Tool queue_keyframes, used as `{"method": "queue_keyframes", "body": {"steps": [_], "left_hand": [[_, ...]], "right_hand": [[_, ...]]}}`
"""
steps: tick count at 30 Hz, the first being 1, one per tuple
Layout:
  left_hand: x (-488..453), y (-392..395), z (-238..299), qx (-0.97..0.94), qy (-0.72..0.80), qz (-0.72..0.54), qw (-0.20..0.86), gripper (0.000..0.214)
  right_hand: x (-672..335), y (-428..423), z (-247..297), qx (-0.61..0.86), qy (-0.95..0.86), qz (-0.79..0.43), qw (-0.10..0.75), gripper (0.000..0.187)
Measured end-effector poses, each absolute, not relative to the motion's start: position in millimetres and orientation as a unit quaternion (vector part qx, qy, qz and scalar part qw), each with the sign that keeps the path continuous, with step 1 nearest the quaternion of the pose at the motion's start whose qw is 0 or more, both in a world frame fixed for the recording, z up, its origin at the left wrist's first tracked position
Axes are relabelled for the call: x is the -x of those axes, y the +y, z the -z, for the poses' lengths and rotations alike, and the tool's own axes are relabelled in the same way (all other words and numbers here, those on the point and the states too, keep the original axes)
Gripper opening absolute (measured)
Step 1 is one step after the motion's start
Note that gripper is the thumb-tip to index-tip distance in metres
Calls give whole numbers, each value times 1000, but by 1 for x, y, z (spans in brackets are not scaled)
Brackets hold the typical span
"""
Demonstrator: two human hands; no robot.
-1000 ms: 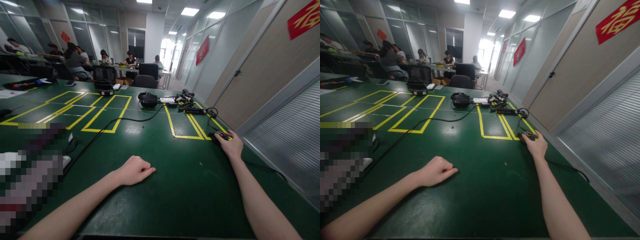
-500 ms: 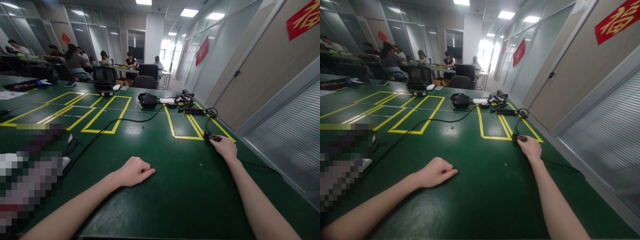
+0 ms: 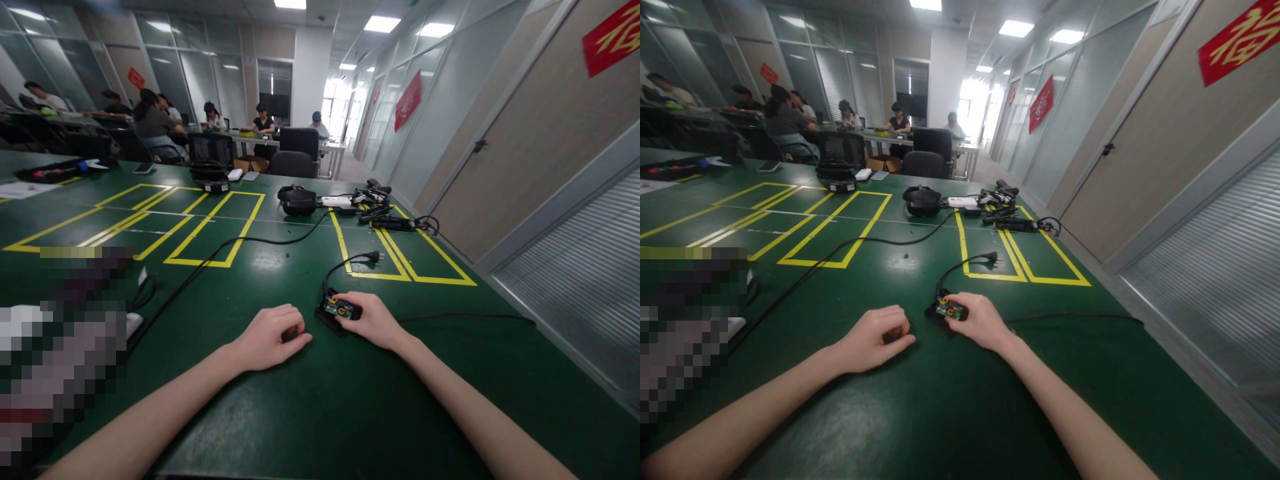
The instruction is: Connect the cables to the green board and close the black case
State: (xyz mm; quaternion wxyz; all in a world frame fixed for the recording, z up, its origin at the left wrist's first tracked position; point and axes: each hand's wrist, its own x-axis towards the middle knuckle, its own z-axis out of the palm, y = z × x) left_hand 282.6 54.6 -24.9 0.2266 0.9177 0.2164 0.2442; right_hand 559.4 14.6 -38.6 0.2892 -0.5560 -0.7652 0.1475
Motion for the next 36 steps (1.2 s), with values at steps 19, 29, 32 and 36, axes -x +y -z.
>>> {"method": "queue_keyframes", "body": {"steps": [19, 29, 32, 36], "left_hand": [[-283, 55, 22, -948, 195, -192, 161, 38], [-281, 56, 20, -948, 213, -186, 149, 46], [-277, 60, 19, -946, 193, -200, 166, 29], [-273, 63, 19, -941, 207, -193, 187, 23]], "right_hand": [[-520, -8, 27, 401, -852, -180, 285, 25], [-524, -4, 31, 440, -841, -159, 273, 36], [-526, -3, 29, 451, -840, -145, 264, 47], [-526, -4, 28, 465, -837, -144, 251, 47]]}}
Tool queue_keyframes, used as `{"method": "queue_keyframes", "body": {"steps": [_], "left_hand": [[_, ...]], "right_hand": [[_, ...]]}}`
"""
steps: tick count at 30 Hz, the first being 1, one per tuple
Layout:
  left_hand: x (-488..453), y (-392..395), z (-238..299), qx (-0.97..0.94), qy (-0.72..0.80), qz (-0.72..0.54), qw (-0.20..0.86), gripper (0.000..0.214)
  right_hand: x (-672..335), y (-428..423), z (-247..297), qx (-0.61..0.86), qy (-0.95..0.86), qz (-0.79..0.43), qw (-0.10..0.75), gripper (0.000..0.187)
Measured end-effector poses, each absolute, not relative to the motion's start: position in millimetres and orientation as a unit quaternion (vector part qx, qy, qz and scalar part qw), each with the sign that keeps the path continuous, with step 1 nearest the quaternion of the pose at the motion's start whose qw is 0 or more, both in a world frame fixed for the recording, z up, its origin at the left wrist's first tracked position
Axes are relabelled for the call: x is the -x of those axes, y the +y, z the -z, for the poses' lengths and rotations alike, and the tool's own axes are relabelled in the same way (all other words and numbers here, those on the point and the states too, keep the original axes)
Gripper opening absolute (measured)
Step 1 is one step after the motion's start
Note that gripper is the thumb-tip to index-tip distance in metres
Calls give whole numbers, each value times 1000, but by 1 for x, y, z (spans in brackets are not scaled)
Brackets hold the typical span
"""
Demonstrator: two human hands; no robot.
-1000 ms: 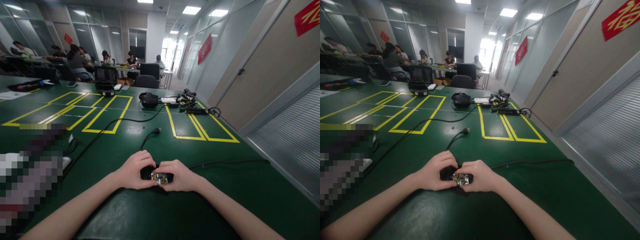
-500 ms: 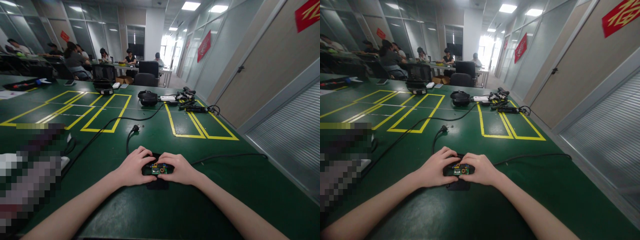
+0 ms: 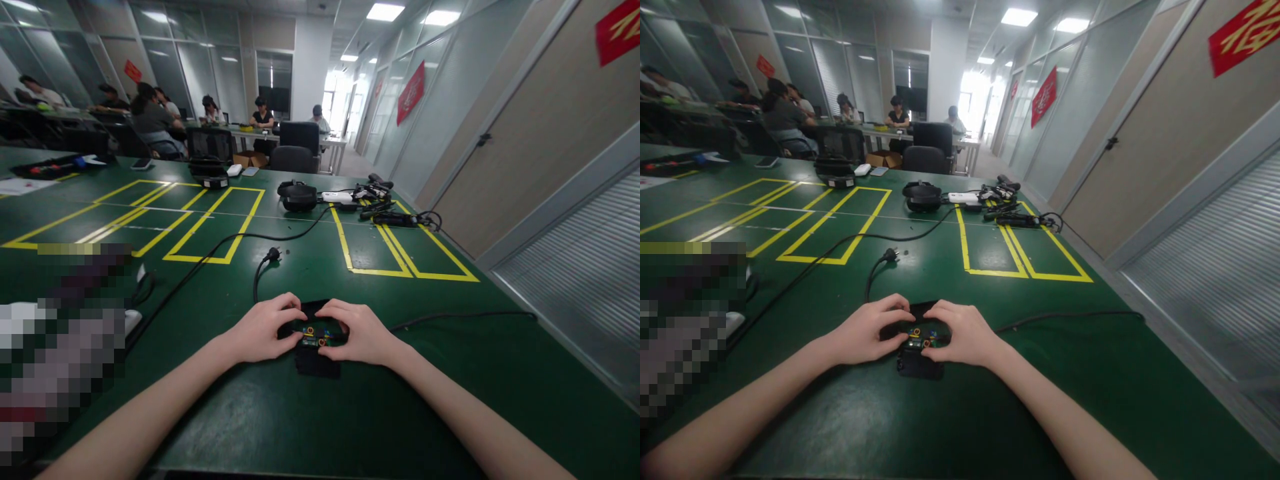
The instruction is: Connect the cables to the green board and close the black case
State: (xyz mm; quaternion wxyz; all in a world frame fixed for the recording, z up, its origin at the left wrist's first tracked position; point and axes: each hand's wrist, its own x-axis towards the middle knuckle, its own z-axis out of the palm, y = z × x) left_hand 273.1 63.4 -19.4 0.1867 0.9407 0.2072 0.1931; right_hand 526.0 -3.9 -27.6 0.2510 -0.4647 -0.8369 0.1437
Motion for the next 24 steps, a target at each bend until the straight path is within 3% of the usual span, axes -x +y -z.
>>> {"method": "queue_keyframes", "body": {"steps": [5, 11, 24], "left_hand": [[-275, 64, 20, -940, 244, -153, 182, 18], [-276, 65, 21, -932, 284, -138, 180, 20], [-277, 65, 15, -936, 328, -75, 102, 48]], "right_hand": [[-521, -5, 30, 463, -840, -128, 251, 25], [-515, -5, 36, 479, -829, -92, 274, 24], [-528, -3, 28, 513, -809, -116, 263, 51]]}}
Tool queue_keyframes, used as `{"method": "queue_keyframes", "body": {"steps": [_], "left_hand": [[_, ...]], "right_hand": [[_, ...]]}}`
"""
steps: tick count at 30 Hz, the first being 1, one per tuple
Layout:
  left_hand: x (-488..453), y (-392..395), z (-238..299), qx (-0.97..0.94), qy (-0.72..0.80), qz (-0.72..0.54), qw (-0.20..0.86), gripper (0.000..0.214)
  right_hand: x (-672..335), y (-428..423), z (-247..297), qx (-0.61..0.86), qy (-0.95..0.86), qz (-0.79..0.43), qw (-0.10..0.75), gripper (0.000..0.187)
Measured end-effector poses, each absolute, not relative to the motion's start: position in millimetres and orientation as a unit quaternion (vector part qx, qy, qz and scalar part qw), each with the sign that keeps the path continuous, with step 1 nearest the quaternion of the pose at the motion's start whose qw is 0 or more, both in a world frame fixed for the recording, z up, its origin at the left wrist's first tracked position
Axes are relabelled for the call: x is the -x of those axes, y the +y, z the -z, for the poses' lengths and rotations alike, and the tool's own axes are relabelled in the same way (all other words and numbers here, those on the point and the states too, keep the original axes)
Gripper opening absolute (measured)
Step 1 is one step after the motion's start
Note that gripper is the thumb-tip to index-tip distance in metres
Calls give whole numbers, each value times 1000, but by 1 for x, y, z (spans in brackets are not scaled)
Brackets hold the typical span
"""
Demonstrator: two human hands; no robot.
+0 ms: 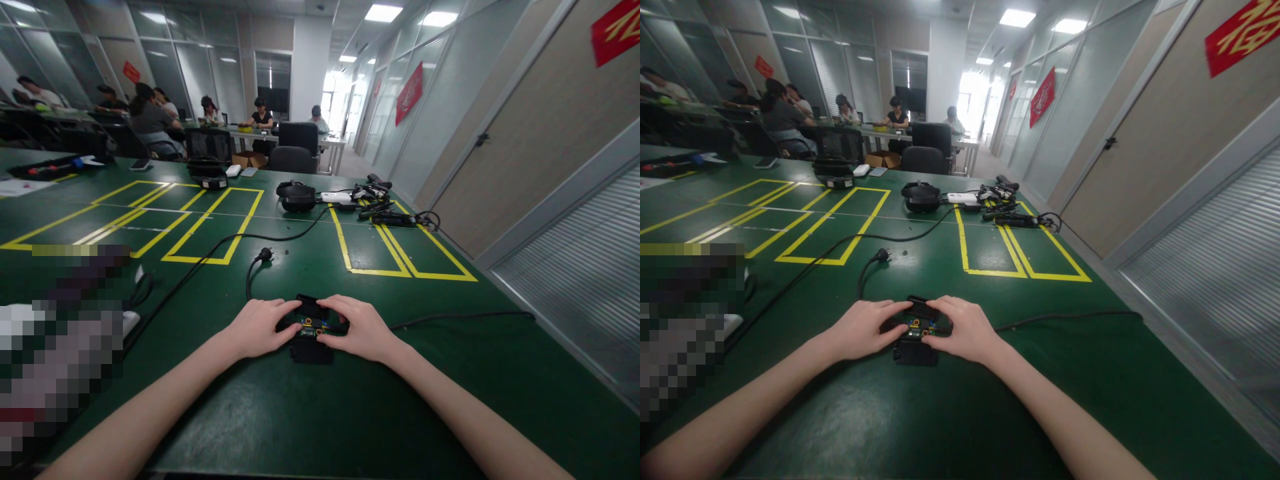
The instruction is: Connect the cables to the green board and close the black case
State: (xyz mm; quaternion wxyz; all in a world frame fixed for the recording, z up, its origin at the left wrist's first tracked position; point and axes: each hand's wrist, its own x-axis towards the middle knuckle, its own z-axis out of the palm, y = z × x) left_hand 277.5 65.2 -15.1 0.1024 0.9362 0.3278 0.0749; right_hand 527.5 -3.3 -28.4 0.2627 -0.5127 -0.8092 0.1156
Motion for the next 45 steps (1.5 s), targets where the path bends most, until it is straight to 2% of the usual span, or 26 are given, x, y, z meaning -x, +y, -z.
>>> {"method": "queue_keyframes", "body": {"steps": [8, 12, 16, 20, 26, 29, 34, 39, 45], "left_hand": [[-281, 64, 13, -933, 338, -55, 108, 45], [-278, 65, 14, -931, 337, -69, 127, 46], [-275, 67, 15, -933, 321, -82, 138, 48], [-272, 68, 15, -937, 306, -103, 132, 44], [-272, 69, 18, -926, 315, -150, 144, 27], [-271, 70, 19, -915, 323, -180, 159, 20], [-270, 69, 14, -915, 293, -220, 168, 21], [-267, 65, 10, -929, 237, -192, 209, 12], [-267, 63, 8, -937, 225, -139, 229, 13]], "right_hand": [[-530, -1, 31, 499, -818, -106, 266, 48], [-532, -3, 30, 447, -848, -62, 279, 47], [-533, -4, 24, 432, -865, -10, 256, 22], [-535, -3, 20, 477, -856, -33, 198, 2], [-543, 1, 23, 482, -857, -88, 161, 20], [-546, 2, 24, 507, -834, -129, 176, 22], [-546, 0, 19, 516, -801, -202, 225, 26], [-546, -7, 13, 476, -803, -268, 240, 22], [-541, -12, 4, 439, -811, -332, 196, 22]]}}
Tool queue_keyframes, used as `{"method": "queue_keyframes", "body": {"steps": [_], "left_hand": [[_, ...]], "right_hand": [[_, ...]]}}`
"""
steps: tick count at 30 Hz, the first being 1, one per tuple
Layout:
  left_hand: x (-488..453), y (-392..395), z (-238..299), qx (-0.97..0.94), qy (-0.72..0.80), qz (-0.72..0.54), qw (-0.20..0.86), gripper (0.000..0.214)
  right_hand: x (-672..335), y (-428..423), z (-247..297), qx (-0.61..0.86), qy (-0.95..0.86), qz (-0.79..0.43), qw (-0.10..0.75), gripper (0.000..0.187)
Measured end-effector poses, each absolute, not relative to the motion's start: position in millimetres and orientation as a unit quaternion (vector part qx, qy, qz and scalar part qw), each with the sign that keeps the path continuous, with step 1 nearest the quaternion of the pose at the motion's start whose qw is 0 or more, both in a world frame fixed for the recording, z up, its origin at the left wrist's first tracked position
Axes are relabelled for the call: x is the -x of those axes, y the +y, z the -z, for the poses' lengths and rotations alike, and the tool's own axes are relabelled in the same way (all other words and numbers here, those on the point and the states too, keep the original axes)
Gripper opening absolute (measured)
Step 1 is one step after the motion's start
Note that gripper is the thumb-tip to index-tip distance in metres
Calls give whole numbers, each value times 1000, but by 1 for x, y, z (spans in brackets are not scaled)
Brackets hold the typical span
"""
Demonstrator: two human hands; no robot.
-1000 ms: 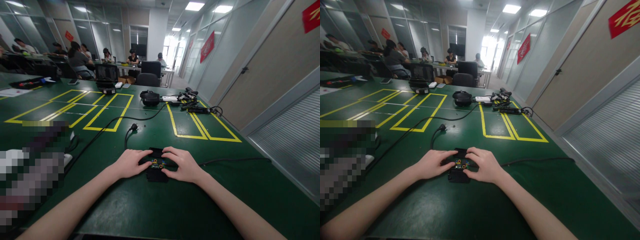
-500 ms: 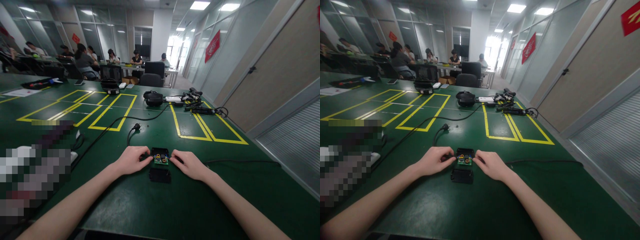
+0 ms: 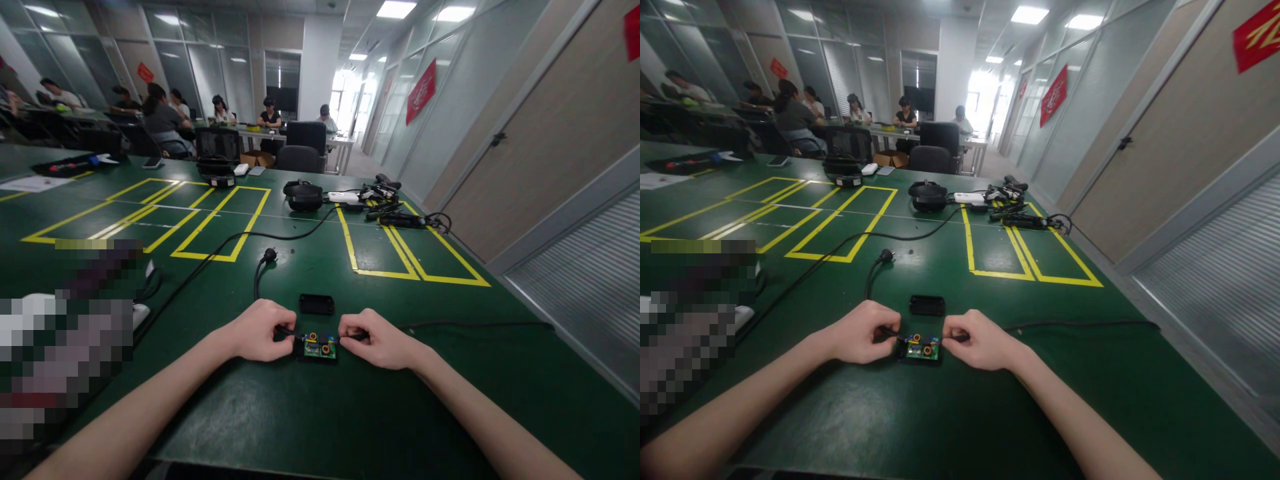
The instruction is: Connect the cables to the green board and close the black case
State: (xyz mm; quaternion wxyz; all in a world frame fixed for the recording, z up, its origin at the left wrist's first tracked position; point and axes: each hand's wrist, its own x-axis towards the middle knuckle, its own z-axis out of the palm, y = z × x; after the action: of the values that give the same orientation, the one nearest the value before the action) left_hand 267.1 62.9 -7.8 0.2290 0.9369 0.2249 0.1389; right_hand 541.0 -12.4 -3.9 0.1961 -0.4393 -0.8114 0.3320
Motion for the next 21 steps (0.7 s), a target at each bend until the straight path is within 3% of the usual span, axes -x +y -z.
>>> {"method": "queue_keyframes", "body": {"steps": [11, 21], "left_hand": [[-271, 63, 6, -923, 313, -149, 166, 19], [-267, 68, 5, -930, 296, -139, 166, 19]], "right_hand": [[-540, -7, 12, 512, -797, -244, 208, 19], [-537, -8, 14, 506, -806, -233, 203, 19]]}}
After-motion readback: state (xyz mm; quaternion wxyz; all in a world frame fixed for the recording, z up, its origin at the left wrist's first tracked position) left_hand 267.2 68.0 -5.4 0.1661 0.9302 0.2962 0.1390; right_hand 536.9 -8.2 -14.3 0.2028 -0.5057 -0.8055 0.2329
